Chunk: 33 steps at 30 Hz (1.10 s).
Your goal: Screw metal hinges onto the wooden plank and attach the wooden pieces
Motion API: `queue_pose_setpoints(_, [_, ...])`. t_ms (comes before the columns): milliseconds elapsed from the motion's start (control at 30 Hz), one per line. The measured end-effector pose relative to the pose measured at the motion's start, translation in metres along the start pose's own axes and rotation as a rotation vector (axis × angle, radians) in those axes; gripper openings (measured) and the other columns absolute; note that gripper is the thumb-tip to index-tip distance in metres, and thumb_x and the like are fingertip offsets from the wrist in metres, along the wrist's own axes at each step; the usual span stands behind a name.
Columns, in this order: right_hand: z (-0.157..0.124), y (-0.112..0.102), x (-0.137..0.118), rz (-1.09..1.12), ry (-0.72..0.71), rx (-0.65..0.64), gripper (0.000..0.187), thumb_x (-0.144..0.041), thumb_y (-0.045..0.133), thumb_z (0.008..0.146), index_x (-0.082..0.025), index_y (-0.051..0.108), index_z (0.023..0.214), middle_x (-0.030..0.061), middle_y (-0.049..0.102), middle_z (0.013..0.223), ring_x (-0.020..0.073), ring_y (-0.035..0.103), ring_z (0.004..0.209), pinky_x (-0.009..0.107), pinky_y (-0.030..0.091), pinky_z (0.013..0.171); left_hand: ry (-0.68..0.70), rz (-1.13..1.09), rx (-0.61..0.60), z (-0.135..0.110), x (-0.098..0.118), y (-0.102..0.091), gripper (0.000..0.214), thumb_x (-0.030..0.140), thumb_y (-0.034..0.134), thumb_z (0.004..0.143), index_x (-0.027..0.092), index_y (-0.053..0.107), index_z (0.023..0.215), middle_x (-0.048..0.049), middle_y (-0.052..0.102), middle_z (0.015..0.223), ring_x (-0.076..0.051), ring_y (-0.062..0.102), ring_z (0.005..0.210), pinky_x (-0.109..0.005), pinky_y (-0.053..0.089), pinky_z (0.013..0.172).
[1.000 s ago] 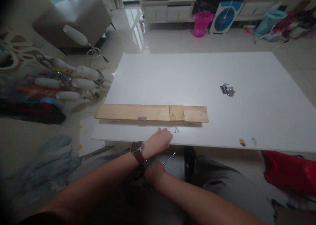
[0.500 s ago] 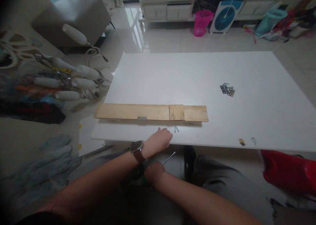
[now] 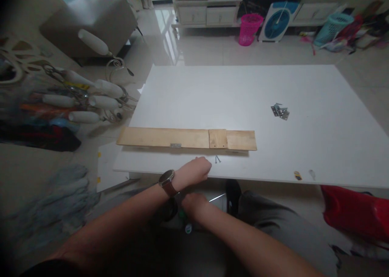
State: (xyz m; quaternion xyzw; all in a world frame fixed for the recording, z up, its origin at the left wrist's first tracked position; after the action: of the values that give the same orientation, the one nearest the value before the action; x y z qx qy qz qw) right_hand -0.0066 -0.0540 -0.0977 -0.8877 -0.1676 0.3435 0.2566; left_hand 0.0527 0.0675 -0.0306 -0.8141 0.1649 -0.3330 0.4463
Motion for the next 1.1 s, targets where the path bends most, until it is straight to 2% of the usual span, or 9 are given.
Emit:
queue_pose_setpoints(100, [-0.011,-0.010,0.010,-0.066,0.041,-0.140,0.032,-0.015,0.086,0.068,-0.011,0.086,0.100,0.0209,0.084,0.102,0.0372,0.082,0.092,0.038,0.063,0.072,0.014,-0.159,-0.030,0.000,-0.008,-0.015,0.012,0.009,0.067,0.086,0.015,0.077,0.087,-0.0126,0.079,0.091,-0.025,0.075,0.089,-0.033,0.058,0.079])
queue_pose_setpoints(233, [-0.033,-0.038,0.012,-0.005,-0.053,-0.294,0.030,-0.015,0.076,0.073,-0.015,0.085,0.101,0.0107,0.083,0.088,0.0287,0.079,0.082,0.032,0.057,0.067,0.083,-0.450,0.035,-0.005,-0.021,-0.049,0.005,0.010,0.075,0.081,0.014,0.075,0.080,-0.0051,0.077,0.078,-0.017,0.071,0.075,-0.026,0.053,0.071])
queue_pose_setpoints(400, [-0.072,-0.106,0.024,0.605,-0.186,-0.219,0.029,-0.029,0.084,0.072,-0.017,0.083,0.098,0.0014,0.080,0.083,0.0185,0.073,0.076,0.027,0.057,0.070,0.073,-0.759,0.266,-0.027,-0.068,-0.088,0.003,0.016,0.076,0.084,0.013,0.074,0.083,-0.0038,0.078,0.081,-0.013,0.070,0.076,-0.025,0.055,0.075])
queue_pose_setpoints(500, [-0.096,-0.163,0.045,0.903,-0.281,0.120,0.037,-0.033,0.090,0.071,-0.016,0.081,0.103,0.0040,0.082,0.091,0.0185,0.077,0.083,0.032,0.061,0.082,0.021,-0.820,0.437,-0.045,-0.099,-0.105,0.011,0.022,0.079,0.082,0.014,0.072,0.079,-0.0035,0.077,0.080,-0.013,0.069,0.075,-0.027,0.058,0.076])
queue_pose_setpoints(600, [-0.126,-0.217,0.089,1.284,-0.359,0.735,0.040,-0.034,0.094,0.066,-0.019,0.076,0.098,0.0012,0.080,0.086,0.0199,0.079,0.083,0.037,0.064,0.083,-0.038,-0.819,0.565,-0.057,-0.120,-0.115,0.013,0.024,0.080,0.081,0.014,0.073,0.077,-0.0033,0.076,0.078,-0.013,0.070,0.074,-0.029,0.060,0.080])
queue_pose_setpoints(700, [-0.149,-0.233,0.137,1.515,-0.344,1.273,0.039,-0.031,0.093,0.065,-0.024,0.071,0.097,-0.0038,0.077,0.085,0.0191,0.079,0.090,0.041,0.064,0.091,-0.060,-0.809,0.650,-0.058,-0.130,-0.121,0.010,0.022,0.080,0.079,0.015,0.073,0.075,-0.0034,0.076,0.077,-0.014,0.072,0.077,-0.032,0.062,0.085])
queue_pose_setpoints(767, [-0.155,-0.234,0.159,1.580,-0.307,1.492,0.033,-0.028,0.089,0.068,-0.025,0.069,0.095,-0.0052,0.075,0.085,0.0179,0.078,0.095,0.041,0.062,0.098,-0.057,-0.796,0.688,-0.055,-0.132,-0.125,0.009,0.021,0.080,0.078,0.015,0.074,0.075,-0.0036,0.077,0.077,-0.015,0.073,0.079,-0.033,0.063,0.087])
queue_pose_setpoints(867, [-0.153,-0.231,0.177,1.649,-0.239,1.623,0.030,-0.026,0.087,0.070,-0.024,0.069,0.094,-0.0056,0.073,0.084,0.0167,0.077,0.094,0.041,0.061,0.101,-0.045,-0.781,0.718,-0.049,-0.132,-0.129,0.009,0.020,0.081,0.077,0.015,0.073,0.075,-0.0033,0.078,0.078,-0.015,0.073,0.080,-0.031,0.062,0.086])
queue_pose_setpoints(1100, [-0.138,-0.226,0.178,1.698,-0.174,1.573,0.035,-0.028,0.090,0.066,-0.022,0.069,0.093,-0.0052,0.073,0.081,0.0161,0.078,0.089,0.034,0.064,0.088,-0.027,-0.801,0.772,-0.043,-0.131,-0.133,0.019,0.012,0.083,0.074,0.016,0.070,0.086,-0.0009,0.078,0.082,-0.012,0.075,0.079,-0.025,0.059,0.078])
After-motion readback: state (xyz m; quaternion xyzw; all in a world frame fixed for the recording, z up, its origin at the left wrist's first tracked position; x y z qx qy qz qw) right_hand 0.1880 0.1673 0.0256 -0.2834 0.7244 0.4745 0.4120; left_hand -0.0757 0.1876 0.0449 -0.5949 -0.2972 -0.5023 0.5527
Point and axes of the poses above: each hand's wrist, its own z-axis towards the middle knuckle, its own y-axis out of the palm, x = y × z, the point moved 9 cm from there along z, towards the middle knuckle
